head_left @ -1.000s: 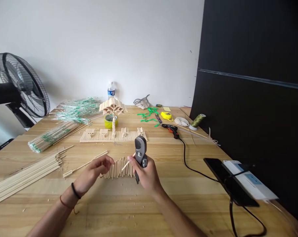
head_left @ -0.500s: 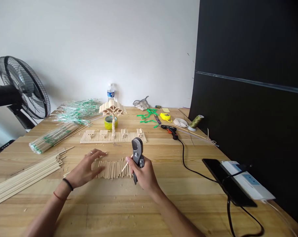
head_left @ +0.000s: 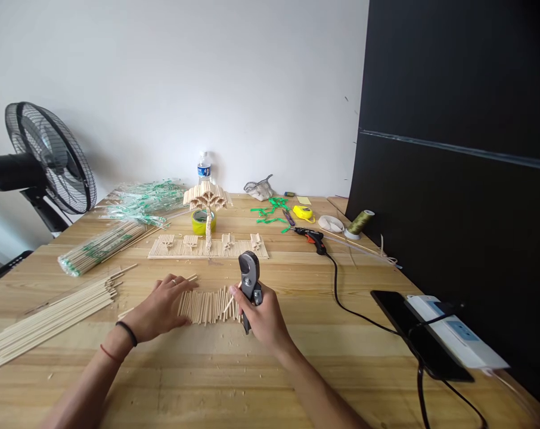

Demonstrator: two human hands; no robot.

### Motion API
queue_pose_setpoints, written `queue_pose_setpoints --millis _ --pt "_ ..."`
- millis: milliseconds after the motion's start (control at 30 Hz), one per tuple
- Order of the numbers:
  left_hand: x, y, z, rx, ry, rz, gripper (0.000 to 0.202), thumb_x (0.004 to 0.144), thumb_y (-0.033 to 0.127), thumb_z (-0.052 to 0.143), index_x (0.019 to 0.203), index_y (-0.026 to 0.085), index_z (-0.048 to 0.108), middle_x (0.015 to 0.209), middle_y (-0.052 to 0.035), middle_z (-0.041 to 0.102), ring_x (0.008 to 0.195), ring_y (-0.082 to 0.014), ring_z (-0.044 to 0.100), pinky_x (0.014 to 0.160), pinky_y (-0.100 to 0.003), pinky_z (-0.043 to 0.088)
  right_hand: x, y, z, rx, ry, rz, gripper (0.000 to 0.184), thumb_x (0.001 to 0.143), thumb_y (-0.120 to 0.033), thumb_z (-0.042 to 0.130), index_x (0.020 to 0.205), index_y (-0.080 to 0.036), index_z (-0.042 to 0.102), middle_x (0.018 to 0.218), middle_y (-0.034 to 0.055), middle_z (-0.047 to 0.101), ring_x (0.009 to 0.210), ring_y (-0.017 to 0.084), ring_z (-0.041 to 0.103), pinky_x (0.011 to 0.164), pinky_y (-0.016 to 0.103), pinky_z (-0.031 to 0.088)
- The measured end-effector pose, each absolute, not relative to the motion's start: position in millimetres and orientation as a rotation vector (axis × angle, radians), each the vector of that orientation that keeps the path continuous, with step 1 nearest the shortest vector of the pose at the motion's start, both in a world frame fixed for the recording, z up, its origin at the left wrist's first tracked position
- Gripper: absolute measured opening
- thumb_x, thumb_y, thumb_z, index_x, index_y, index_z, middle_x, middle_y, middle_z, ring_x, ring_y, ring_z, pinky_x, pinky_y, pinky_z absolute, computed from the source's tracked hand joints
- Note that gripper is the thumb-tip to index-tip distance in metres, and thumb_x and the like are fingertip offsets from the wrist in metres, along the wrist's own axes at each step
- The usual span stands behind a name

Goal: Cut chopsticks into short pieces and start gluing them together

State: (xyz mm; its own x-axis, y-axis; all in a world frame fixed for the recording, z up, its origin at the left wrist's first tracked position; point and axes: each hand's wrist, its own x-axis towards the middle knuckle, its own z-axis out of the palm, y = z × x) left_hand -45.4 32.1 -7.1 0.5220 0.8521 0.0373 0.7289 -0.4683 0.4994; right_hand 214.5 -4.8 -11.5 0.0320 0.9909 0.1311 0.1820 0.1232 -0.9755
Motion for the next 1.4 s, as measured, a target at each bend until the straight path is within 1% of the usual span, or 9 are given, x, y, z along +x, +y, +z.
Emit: queue_pose_setpoints --millis 200,367,567,833,1100,1200,1267,1300,1400 --pt "-46.0 32.0 -10.5 2.368 1.267 0.384 0.066 0.073 0.012 0.077 0.134 0.027 0.059 0.138 -0.0108 0.063 0.127 -0.0329 0.054 0.109 -0.055 0.04 213.7 -3.6 -12.8 -1.268 -1.372 0.994 0.036 0.09 -0.053 0.065 0.079 -0.018 0.063 0.055 -0.0031 0.055 0.051 0.014 0.049 0.052 0.026 0.041" --pt "-47.5 32.2 -12.8 2.367 1.261 0.411 0.067 0.073 0.013 0.077 0.135 0.03 0.058 0.136 -0.0094 0.065 0.127 -0.0321 0.055 0.109 -0.053 0.041 213.4 -3.5 -14.3 -1.26 -1.385 1.006 0.036 0.09 -0.052 0.064 0.079 -0.018 0.063 0.056 -0.0023 0.056 0.052 0.015 0.052 0.053 0.026 0.043" --pt "-46.0 31.4 -11.5 2.374 1.265 0.357 0.067 0.072 0.015 0.079 0.135 0.028 0.059 0.138 -0.0107 0.062 0.129 -0.0331 0.054 0.11 -0.054 0.04 214.4 -3.3 -14.1 -1.291 -1.402 0.976 0.035 0.09 -0.052 0.064 0.078 -0.018 0.063 0.056 -0.0016 0.058 0.053 0.015 0.054 0.054 0.027 0.043" --pt "-42.7 31.1 -13.4 2.388 1.256 0.375 0.064 0.074 0.021 0.081 0.133 0.028 0.06 0.139 -0.0107 0.062 0.129 -0.0338 0.055 0.11 -0.055 0.041 214.6 -2.9 -14.6 -1.276 -1.413 0.965 0.035 0.09 -0.052 0.064 0.079 -0.019 0.064 0.056 -0.0023 0.058 0.052 0.015 0.053 0.054 0.026 0.044" --pt "-43.2 29.8 -16.7 2.395 1.243 0.409 0.065 0.073 0.017 0.081 0.134 0.028 0.061 0.142 -0.0118 0.062 0.129 -0.0335 0.055 0.111 -0.054 0.041 213.5 -3.9 -10.3 -1.268 -1.415 0.98 0.035 0.09 -0.051 0.064 0.077 -0.019 0.063 0.056 -0.0021 0.057 0.051 0.014 0.051 0.053 0.026 0.042" --pt "-44.0 30.2 -15.4 2.396 1.225 0.411 0.065 0.074 0.02 0.083 0.134 0.029 0.061 0.143 -0.0115 0.061 0.131 -0.0337 0.054 0.111 -0.054 0.04 214.2 -3.9 -10.4 -1.27 -1.422 0.981 0.035 0.091 -0.051 0.063 0.077 -0.019 0.063 0.057 -0.0019 0.057 0.052 0.014 0.051 0.054 0.026 0.042" --pt "-44.8 31.2 -13.1 2.386 1.214 0.442 0.061 0.078 0.027 0.081 0.135 0.029 0.06 0.142 -0.0116 0.061 0.132 -0.0334 0.054 0.112 -0.053 0.04 214.8 -4.1 -10.2 -1.275 -1.429 0.982 0.035 0.091 -0.051 0.063 0.076 -0.019 0.062 0.056 -0.002 0.057 0.052 0.014 0.051 0.053 0.026 0.042" --pt "-45.3 32.0 -11.9 2.381 1.222 0.47 0.055 0.083 0.031 0.078 0.135 0.028 0.06 0.14 -0.0116 0.061 0.131 -0.0327 0.055 0.111 -0.052 0.041 215.0 -4.3 -9.9 -1.278 -1.428 0.991 0.036 0.09 -0.052 0.063 0.075 -0.019 0.062 0.055 -0.0023 0.056 0.051 0.014 0.05 0.052 0.026 0.041" --pt "-47.5 35.8 -10.2 2.364 1.421 0.54 0.034 0.097 0.04 0.059 0.128 0.025 0.062 0.128 -0.0115 0.065 0.119 -0.0302 0.061 0.105 -0.049 0.046 214.6 -5.3 -8.4 -1.274 -1.409 1.055 0.038 0.089 -0.054 0.063 0.075 -0.02 0.061 0.052 -0.0037 0.053 0.047 0.013 0.046 0.048 0.025 0.039"
